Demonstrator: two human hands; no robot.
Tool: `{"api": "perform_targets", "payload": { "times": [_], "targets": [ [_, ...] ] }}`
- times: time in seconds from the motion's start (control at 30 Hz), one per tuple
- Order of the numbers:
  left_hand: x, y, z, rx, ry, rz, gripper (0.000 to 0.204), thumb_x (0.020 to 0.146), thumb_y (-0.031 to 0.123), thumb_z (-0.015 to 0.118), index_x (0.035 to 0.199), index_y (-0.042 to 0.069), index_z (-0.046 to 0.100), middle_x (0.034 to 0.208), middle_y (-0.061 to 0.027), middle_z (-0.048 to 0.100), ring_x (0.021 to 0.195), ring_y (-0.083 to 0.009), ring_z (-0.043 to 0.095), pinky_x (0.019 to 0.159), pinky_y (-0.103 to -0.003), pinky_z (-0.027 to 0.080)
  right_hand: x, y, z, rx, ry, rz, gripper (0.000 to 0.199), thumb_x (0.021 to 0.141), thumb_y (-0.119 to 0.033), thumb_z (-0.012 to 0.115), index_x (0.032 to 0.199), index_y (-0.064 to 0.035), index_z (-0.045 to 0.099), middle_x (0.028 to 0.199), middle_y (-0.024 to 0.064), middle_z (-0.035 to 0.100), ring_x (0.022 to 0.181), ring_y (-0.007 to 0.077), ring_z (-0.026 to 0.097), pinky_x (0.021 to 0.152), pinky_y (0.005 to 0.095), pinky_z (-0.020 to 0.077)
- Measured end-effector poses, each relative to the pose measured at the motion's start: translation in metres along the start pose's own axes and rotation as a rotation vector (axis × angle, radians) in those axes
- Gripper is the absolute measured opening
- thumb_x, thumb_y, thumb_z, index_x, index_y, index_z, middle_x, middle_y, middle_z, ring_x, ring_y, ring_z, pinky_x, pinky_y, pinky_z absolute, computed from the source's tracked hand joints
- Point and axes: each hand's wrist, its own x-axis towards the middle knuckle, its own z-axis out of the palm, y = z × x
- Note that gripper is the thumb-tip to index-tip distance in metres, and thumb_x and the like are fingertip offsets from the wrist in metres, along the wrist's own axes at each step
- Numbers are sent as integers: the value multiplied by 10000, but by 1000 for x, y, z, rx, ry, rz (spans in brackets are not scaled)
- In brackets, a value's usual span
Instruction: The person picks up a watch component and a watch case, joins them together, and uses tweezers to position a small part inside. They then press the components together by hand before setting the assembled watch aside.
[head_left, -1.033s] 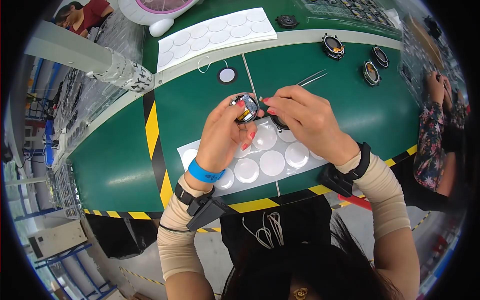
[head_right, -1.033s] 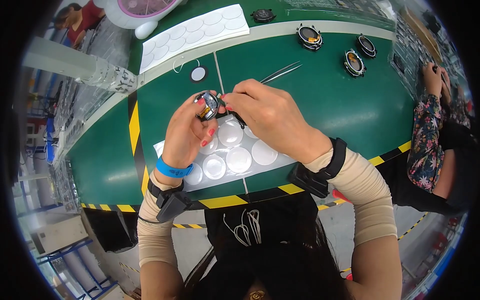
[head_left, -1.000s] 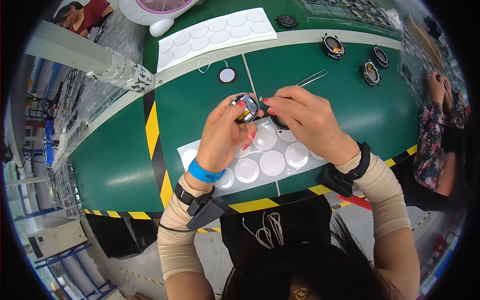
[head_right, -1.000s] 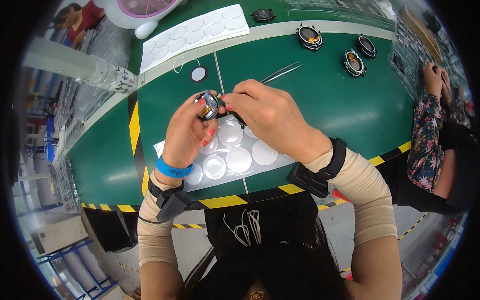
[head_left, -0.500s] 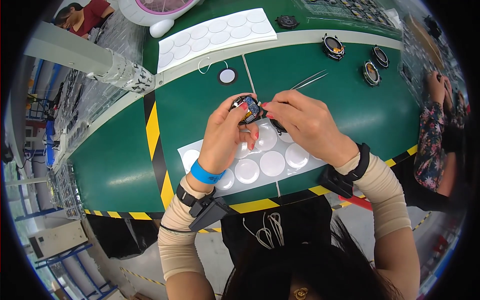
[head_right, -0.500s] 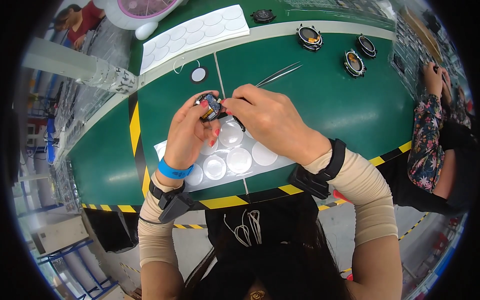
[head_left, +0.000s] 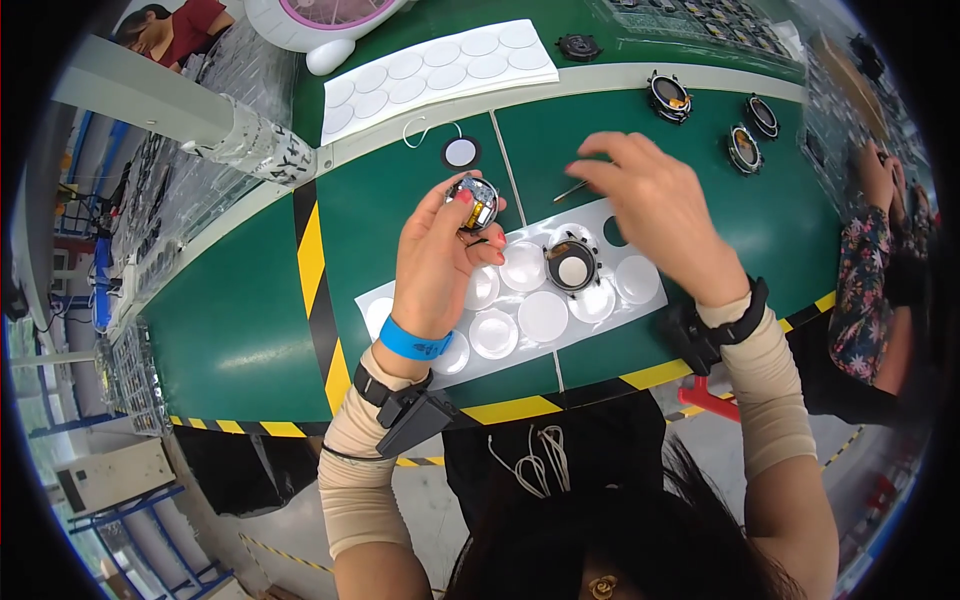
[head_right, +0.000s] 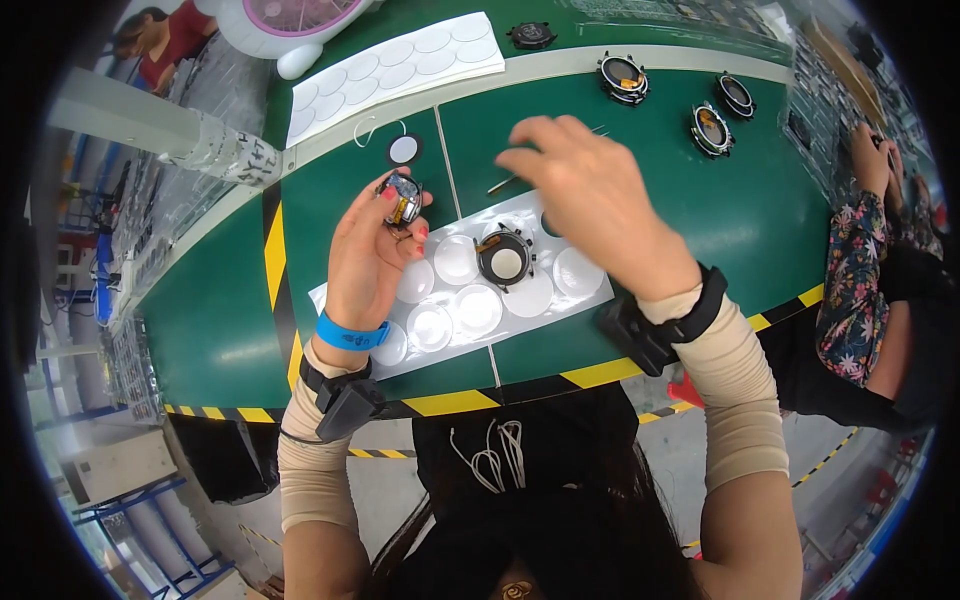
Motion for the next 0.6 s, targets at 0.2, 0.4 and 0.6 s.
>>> {"api": "perform_targets", "payload": {
  "times": [0.2,0.4,0.6],
  "targets": [
    [2,-3,-2,20,-10,5,254,900,120,441,1114,-17,455,932,-157,576,746,-203,614,630,-279,536,-7,19,3,-369,-159,81,290,648,31,605,934,-21,612,932,90,566,762,233,567,615,308,469],
    [-1,0,3,36,46,35,203,889,88,458,1050,-35,446,952,-170,582,869,-260,626,715,-307,549,3,13,-6,42,146,126,217,744,88,549,948,28,591,962,115,562,789,219,599,655,286,496],
    [-2,0,5,-40,11,44,160,880,58,473,1002,-38,433,980,-190,587,920,-281,615,780,-335,538,-3,-26,5,1023,276,287,155,795,70,548,937,49,606,960,149,597,835,224,614,714,304,519]
  ]
}}
